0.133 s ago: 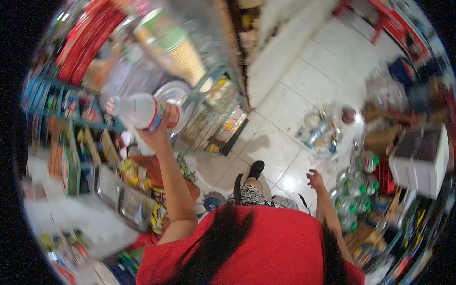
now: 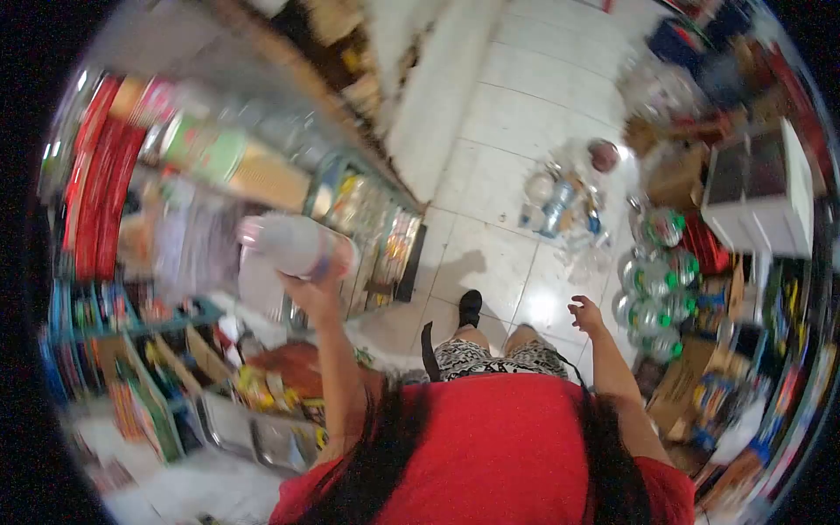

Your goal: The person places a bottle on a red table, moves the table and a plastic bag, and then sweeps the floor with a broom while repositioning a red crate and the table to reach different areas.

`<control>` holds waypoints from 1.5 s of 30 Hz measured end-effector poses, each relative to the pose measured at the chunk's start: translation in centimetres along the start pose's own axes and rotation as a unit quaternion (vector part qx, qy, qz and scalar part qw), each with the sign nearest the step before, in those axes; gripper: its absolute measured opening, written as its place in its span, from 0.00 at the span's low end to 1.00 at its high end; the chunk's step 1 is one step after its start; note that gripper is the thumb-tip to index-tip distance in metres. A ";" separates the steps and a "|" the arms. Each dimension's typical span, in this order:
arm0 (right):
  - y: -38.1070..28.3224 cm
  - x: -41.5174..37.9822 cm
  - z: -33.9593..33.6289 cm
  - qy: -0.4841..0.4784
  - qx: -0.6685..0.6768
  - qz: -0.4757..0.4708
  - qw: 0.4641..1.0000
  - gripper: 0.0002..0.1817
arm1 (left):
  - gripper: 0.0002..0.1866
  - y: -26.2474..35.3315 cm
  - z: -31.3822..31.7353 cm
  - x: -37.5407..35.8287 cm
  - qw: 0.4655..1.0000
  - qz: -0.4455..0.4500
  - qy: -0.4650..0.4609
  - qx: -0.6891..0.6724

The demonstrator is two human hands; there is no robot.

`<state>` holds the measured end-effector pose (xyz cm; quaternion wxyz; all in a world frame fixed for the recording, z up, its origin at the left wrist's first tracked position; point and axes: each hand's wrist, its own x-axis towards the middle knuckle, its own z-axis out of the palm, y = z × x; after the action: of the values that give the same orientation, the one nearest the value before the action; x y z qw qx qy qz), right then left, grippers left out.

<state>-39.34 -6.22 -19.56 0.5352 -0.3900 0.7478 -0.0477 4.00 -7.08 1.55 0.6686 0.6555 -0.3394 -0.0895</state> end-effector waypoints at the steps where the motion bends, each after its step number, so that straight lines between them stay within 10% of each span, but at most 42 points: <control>1: 0.9 -0.5 0.0 0.014 0.006 0.020 1.000 0.19 | 0.41 -1.8 2.0 -1.0 0.999 -0.001 -0.040 -0.025; 6: 6.7 -4.4 -0.2 0.049 0.095 0.115 0.988 0.19 | 0.37 -5.2 12.7 -5.5 0.937 -0.153 -0.302 -0.084; 9: 10.7 -3.0 -1.1 0.076 0.145 0.196 0.967 0.19 | 0.37 -3.8 19.5 -7.4 0.923 0.012 -0.384 -0.005; 17: 9.2 7.4 -8.3 0.147 0.323 0.224 0.908 0.37 | 0.39 -2.9 35.5 -6.1 0.883 -0.016 -0.469 0.005; 23: -10.7 21.7 -18.0 0.122 0.424 0.114 0.890 0.28 | 0.36 -3.5 45.6 2.2 0.932 -0.025 -0.361 0.002; 27: -29.5 29.7 -26.2 0.147 0.282 -0.251 0.914 0.18 | 0.36 -7.4 53.5 8.1 0.911 0.110 -0.320 0.236; 32: -41.8 40.1 -34.0 0.160 0.052 -0.333 0.928 0.20 | 0.35 -12.9 68.5 15.2 0.863 0.094 -0.324 0.376; 35: -38.6 47.9 -36.8 0.167 0.132 -0.111 0.971 0.17 | 0.35 -12.7 80.6 19.8 0.871 0.039 -0.437 0.219; 37: -28.8 51.0 -37.1 0.274 -0.157 -0.243 0.917 0.17 | 0.35 -10.4 88.7 20.1 0.865 0.122 -0.466 0.143; 40: -22.0 47.7 -38.7 0.157 0.143 0.071 0.975 0.13 | 0.36 -3.3 99.8 21.2 0.816 0.232 -0.510 0.141; 41: -22.6 46.0 -39.3 0.194 0.395 0.229 0.868 0.13 | 0.36 -1.8 102.8 21.3 0.813 0.237 -0.514 0.133; 45: -23.1 43.9 -40.5 0.231 0.439 0.357 0.792 0.13 | 0.36 -0.8 114.9 20.9 0.796 0.230 -0.558 0.043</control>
<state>-66.37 -64.05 -24.72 0.4393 0.2044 0.8338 -0.2645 -45.56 -112.75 -2.51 0.3357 0.4225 -0.7979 -0.2686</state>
